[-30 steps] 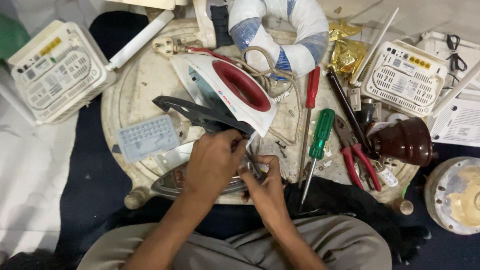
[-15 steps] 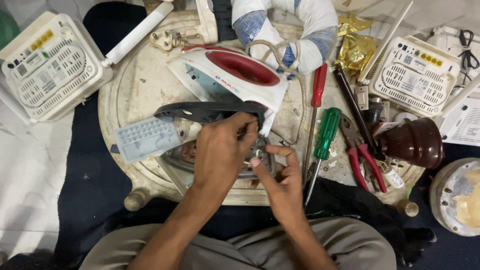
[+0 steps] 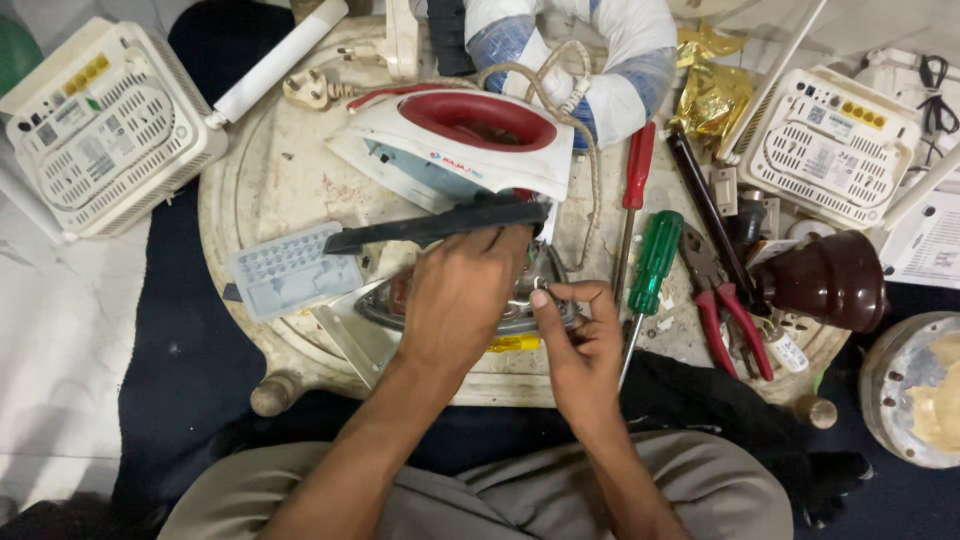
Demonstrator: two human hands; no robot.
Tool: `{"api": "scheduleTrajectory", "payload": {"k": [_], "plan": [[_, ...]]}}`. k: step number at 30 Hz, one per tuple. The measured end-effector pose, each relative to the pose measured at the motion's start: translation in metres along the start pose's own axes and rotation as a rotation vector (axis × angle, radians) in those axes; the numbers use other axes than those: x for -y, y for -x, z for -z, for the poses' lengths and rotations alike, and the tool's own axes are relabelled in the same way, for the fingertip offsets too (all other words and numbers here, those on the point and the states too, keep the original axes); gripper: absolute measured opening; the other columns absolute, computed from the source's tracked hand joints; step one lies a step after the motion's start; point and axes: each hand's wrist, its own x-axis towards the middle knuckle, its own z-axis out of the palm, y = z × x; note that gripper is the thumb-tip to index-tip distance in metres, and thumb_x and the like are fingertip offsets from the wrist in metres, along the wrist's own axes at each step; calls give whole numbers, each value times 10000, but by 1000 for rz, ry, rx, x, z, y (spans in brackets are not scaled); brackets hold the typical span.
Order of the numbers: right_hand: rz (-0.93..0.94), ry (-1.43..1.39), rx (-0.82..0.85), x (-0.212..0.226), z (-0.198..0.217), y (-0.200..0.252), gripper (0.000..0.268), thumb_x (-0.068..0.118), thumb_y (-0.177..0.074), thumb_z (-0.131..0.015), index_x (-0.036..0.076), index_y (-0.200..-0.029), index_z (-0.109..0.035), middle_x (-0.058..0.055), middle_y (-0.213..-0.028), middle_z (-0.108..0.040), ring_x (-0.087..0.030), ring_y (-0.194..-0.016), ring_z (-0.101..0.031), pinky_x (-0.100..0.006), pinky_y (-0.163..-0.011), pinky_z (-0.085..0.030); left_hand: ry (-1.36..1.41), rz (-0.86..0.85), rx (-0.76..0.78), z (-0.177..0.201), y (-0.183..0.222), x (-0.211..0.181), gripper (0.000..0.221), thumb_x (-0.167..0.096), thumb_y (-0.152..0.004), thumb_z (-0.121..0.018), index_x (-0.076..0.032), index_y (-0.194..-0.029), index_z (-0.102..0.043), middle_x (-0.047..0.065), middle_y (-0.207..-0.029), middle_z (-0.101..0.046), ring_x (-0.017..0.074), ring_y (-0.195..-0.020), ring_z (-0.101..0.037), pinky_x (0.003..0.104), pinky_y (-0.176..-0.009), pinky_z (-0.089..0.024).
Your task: The person disassembles a clothes iron, manipulates internal wires and components using a screwdriver, and reassembles the casing. The person handles the iron's base, casing, and internal parts while seated on the floor.
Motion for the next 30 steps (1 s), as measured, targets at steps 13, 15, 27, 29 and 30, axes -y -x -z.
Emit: {"api": "scheduleTrajectory", "payload": {"k": [13, 15, 27, 29, 30], "plan": [[-13, -56, 41, -25, -19, 30, 383, -30, -914, -685, 57, -1229, -485, 25, -973, -626, -17, -819, -601, -189, -700, -518, -42, 3, 109, -4, 16, -1, 249, -22, -789, -669, -31, -1038, -664, 174, -906, -704, 350, -848, -716, 432, -732, -575], [-128, -165, 62, -30, -18, 34, 400, -50, -918, -659, 61, -1246, -458, -8, -953, -687, -47, -809, -640, -193, -696, -527, -5, 8, 65, -4, 18, -3, 364, -16, -741, -677, -4, -1105, -676, 185, -922, -703, 358, -850, -704, 429, -730, -570], [-229, -68, 57, -49, -8, 38, 457, -47, -913, -726, 82, -1283, -492, 11, -792, -578, -29, -595, -431, -194, -493, -319, -38, 52, -135, -2, 28, -20, 137, -44, -803, -708, -34, -938, -693, 120, -884, -688, 318, -863, -669, 426, -751, -541], [-248, -79, 53, -45, -11, 36, 521, -54, -897, -725, 103, -1329, -479, 26, -786, -557, -22, -601, -433, -192, -499, -329, -77, 78, -112, -3, 31, -20, 79, -51, -808, -714, -54, -881, -684, 108, -844, -681, 308, -839, -669, 432, -733, -538], [-257, -84, 50, -41, -12, 34, 554, -57, -890, -725, 114, -1352, -472, 33, -783, -547, -19, -604, -433, -191, -502, -335, -94, 87, -99, -2, 32, -19, 72, -56, -806, -716, -57, -868, -681, 109, -837, -680, 306, -833, -668, 433, -731, -538]]}}
